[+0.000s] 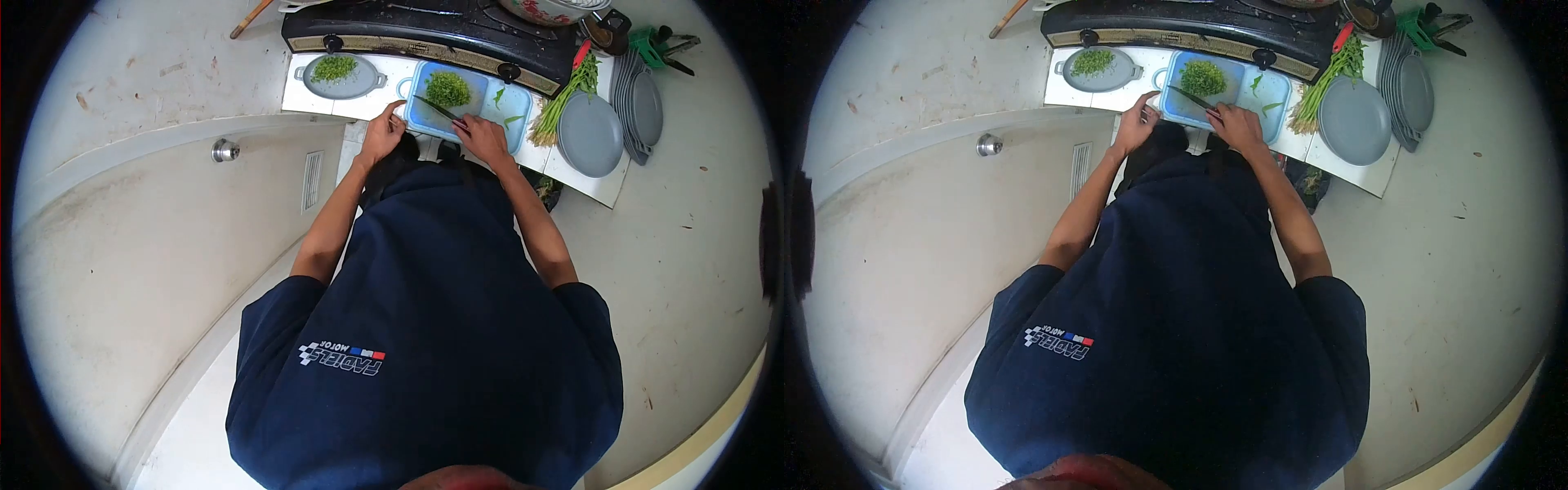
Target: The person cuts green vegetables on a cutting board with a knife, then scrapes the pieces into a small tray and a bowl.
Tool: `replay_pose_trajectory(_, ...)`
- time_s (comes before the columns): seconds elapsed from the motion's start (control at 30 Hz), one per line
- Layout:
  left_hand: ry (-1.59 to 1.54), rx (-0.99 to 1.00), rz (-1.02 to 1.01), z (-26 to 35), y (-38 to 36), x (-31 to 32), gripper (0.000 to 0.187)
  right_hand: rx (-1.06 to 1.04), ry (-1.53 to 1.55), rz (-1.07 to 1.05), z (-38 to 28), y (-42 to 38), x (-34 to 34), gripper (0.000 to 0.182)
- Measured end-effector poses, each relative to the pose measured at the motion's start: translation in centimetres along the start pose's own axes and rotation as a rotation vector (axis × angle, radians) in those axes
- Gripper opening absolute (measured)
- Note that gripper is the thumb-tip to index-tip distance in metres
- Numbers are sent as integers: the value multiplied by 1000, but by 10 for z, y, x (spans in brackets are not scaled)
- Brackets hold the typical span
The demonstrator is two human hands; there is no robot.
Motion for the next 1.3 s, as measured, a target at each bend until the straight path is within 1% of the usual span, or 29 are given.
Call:
replay_pose_trajectory(0.03,1,8,-4,4,3,0,52,7,5,-7,0,3,-3,33)
replay_pose_trajectory(0.1,-52,80,-106,23,9,12,51,20,6,-6,0,6,-9,32)
replay_pose_trajectory(0.13,-53,88,-111,30,13,13,51,12,16,-17,-1,6,-11,31)
replay_pose_trajectory(0.2,94,165,-318,45,16,36,56,10,19,-23,-2,4,-15,31)
replay_pose_trajectory(0.23,148,231,-324,49,20,42,58,1,38,8,-4,2,-20,31)
replay_pose_trajectory(0.37,83,259,-345,41,37,56,53,28,70,68,-3,-8,-31,31)
replay_pose_trajectory(0.43,94,103,-367,24,46,53,52,64,51,62,-2,-14,-37,31)
replay_pose_trajectory(0.57,82,162,-396,25,52,31,50,167,83,61,2,-28,-34,32)
replay_pose_trajectory(0.6,-8,131,-391,23,53,22,48,177,84,65,-2,-30,-33,32)
replay_pose_trajectory(0.63,-99,100,-382,21,56,14,46,241,114,38,-1,-33,-29,32)
replay_pose_trajectory(0.67,-100,106,-388,19,58,7,46,304,144,12,2,-34,-24,32)
replay_pose_trajectory(0.77,-48,54,-362,8,66,-16,42,373,141,-30,-6,-33,-14,33)
replay_pose_trajectory(0.9,-84,47,-358,-12,76,-26,38,364,118,-28,-13,-21,-2,35)
replay_pose_trajectory(0.97,-127,42,-384,-15,80,-23,38,345,90,88,-13,-16,-5,36)
replay_pose_trajectory(1.0,-160,33,-401,-16,81,-22,39,350,82,87,-15,-12,-6,36)
replay_pose_trajectory(1.07,-174,52,-423,-14,82,-18,39,440,46,64,-9,-8,-8,37)
replay_pose_trajectory(1.23,-191,143,-462,8,91,-15,38,483,5,107,-20,-9,-23,38)
replay_pose_trajectory(1.3,-120,177,-568,12,90,-6,41,506,-25,112,-25,-12,-25,38)
Point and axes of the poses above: each hand's wrist, its own y-axis towards the middle knuckle, its own x-axis out of the palm, z = x × y, the point moved 10 cm from there along y, towards the middle knuckle, and after that the axes turned 6 degrees about z, right-handed, at the moved point
